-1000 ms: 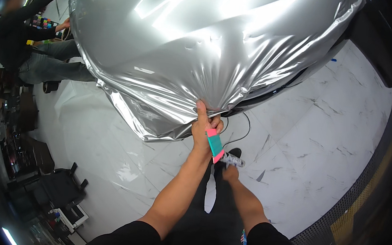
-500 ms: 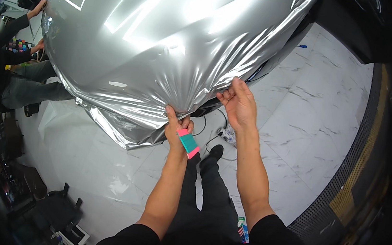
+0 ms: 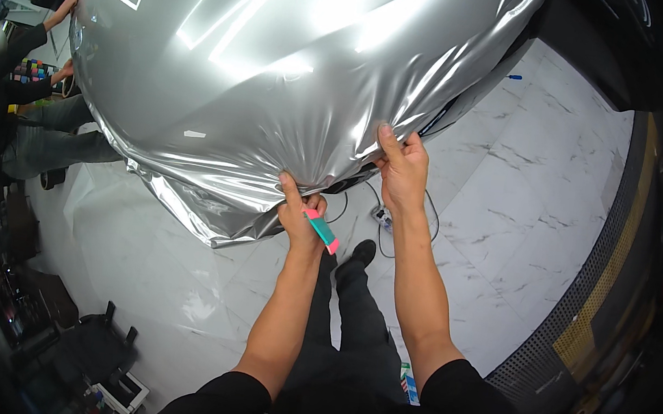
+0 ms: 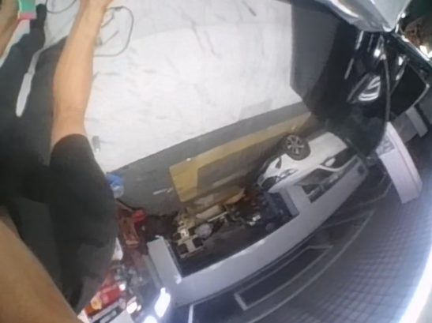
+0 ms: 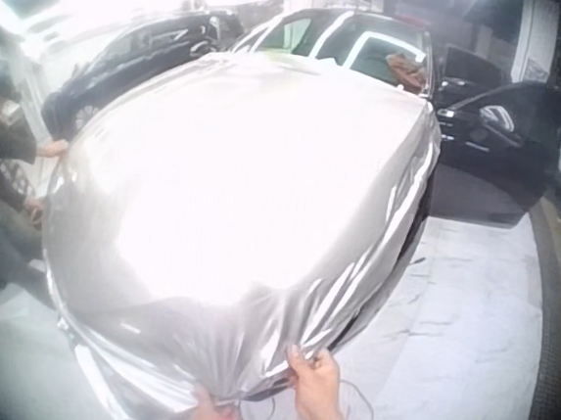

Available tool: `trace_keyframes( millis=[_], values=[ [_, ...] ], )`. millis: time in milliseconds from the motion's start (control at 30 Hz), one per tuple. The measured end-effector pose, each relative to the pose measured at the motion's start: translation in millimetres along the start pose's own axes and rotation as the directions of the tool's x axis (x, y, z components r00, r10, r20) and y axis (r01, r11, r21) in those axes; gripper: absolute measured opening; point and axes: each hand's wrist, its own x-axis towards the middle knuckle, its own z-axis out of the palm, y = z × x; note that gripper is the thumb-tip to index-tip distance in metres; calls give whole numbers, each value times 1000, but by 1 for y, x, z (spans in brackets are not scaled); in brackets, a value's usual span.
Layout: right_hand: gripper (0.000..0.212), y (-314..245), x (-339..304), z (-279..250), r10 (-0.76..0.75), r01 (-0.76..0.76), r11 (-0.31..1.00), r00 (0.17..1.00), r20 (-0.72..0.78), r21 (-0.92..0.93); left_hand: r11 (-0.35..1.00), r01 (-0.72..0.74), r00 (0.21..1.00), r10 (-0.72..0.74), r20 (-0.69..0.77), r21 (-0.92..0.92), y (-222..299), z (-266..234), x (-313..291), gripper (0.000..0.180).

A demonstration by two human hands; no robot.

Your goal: The person applies a silver vinyl wrap to a car hood using a squeegee and heat gun. They smooth the film, heat and stretch it around curves, and trim excess material while a coworker assists on the opposite side.

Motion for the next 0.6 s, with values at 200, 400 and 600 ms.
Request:
trace_keyframes(
  millis=[200,400,600],
  values=[
    [28,12,5,-6,-125,112,977,990,-60,-181,999,-35,982,35,-186,2,-7,14,5,58],
    [27,17,9,-6,-235,175,917,963,-130,-358,998,49,950,-54,-307,-24,-3,30,9,56],
    [30,20,11,3,-311,200,860,935,-171,-470,998,53,914,-61,-401,-31,-3,39,11,54]
  ],
)
